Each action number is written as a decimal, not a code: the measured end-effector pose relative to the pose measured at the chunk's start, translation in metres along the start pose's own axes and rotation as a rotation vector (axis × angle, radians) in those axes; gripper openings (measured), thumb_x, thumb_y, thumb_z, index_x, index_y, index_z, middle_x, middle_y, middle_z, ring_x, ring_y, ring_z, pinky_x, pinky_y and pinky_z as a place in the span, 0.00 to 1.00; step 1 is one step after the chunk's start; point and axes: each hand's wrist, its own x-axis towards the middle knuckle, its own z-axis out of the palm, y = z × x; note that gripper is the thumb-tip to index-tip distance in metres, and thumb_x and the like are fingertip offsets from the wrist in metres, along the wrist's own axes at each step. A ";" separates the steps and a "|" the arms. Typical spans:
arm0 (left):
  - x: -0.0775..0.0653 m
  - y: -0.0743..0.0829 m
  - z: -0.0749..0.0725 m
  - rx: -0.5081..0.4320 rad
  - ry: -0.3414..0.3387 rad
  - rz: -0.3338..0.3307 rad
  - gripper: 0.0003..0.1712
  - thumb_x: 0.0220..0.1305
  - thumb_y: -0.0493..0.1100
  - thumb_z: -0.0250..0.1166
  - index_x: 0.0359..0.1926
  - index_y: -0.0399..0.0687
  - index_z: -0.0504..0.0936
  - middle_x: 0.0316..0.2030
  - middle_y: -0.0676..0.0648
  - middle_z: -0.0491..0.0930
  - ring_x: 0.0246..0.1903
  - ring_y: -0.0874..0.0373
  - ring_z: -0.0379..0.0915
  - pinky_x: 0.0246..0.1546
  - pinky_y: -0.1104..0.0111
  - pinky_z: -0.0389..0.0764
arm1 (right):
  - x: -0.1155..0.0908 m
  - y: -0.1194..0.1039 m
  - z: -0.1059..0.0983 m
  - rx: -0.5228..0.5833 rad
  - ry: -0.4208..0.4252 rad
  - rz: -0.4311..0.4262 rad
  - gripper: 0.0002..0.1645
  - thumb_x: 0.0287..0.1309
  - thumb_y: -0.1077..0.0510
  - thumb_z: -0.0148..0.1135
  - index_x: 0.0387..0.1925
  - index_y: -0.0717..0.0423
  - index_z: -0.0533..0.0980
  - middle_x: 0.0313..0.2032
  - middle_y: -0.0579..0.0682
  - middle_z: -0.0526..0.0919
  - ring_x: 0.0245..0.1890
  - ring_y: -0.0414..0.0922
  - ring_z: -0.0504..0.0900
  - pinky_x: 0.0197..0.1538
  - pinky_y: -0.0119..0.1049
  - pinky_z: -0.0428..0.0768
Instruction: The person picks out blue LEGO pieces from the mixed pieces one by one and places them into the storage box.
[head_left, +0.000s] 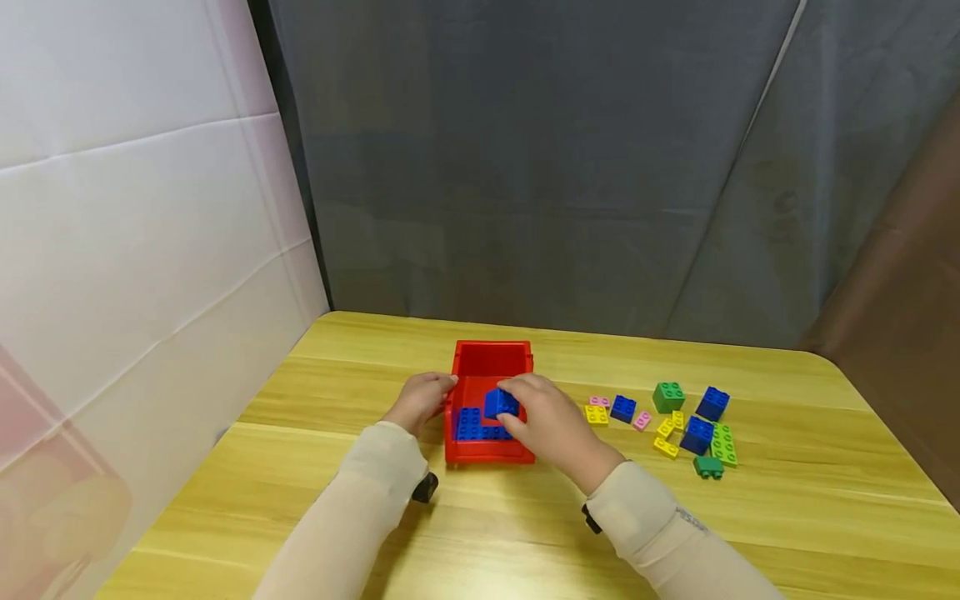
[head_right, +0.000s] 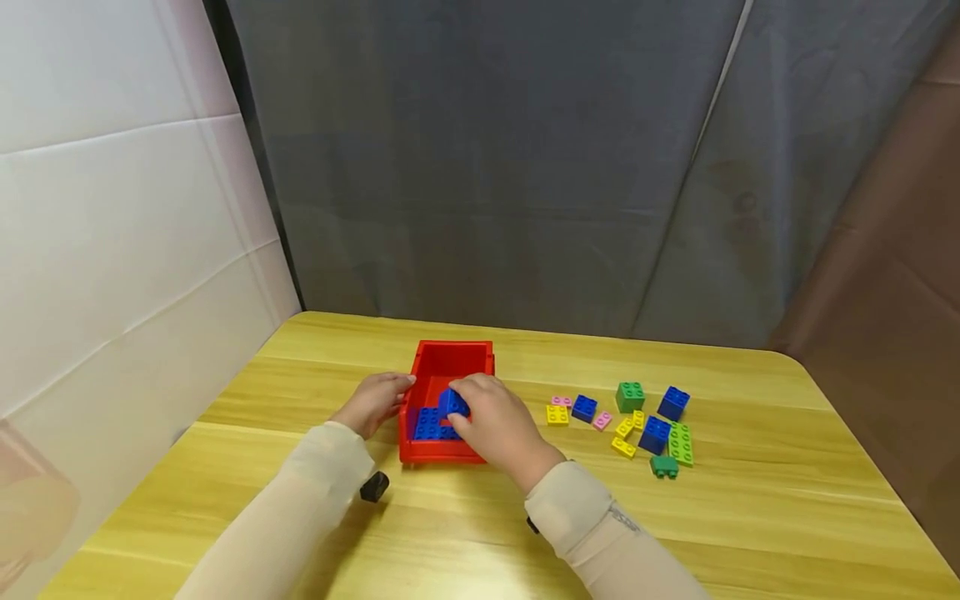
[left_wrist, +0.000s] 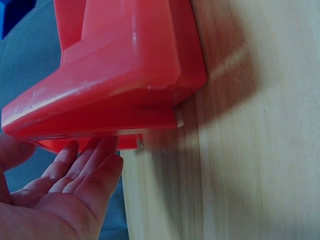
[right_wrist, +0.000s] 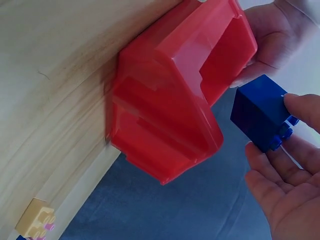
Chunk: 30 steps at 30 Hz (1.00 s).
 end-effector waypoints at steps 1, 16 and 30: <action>0.000 0.000 0.000 0.004 0.003 -0.002 0.24 0.73 0.45 0.51 0.63 0.33 0.70 0.58 0.36 0.73 0.57 0.42 0.68 0.63 0.54 0.69 | 0.001 0.000 0.001 -0.010 -0.006 -0.006 0.28 0.58 0.54 0.67 0.60 0.55 0.74 0.55 0.51 0.78 0.56 0.48 0.75 0.57 0.43 0.77; 0.000 0.000 0.002 -0.025 0.022 -0.004 0.24 0.73 0.45 0.51 0.62 0.34 0.71 0.56 0.37 0.74 0.55 0.44 0.69 0.62 0.55 0.70 | 0.017 -0.004 0.008 -0.106 -0.089 -0.013 0.29 0.58 0.55 0.67 0.60 0.58 0.74 0.54 0.54 0.78 0.55 0.50 0.76 0.58 0.44 0.77; -0.003 0.002 0.002 -0.026 0.030 -0.016 0.22 0.73 0.44 0.51 0.60 0.34 0.72 0.56 0.36 0.74 0.55 0.44 0.69 0.62 0.55 0.70 | 0.031 -0.008 0.017 -0.232 -0.182 -0.009 0.29 0.57 0.54 0.68 0.59 0.58 0.75 0.53 0.54 0.79 0.55 0.50 0.77 0.58 0.43 0.77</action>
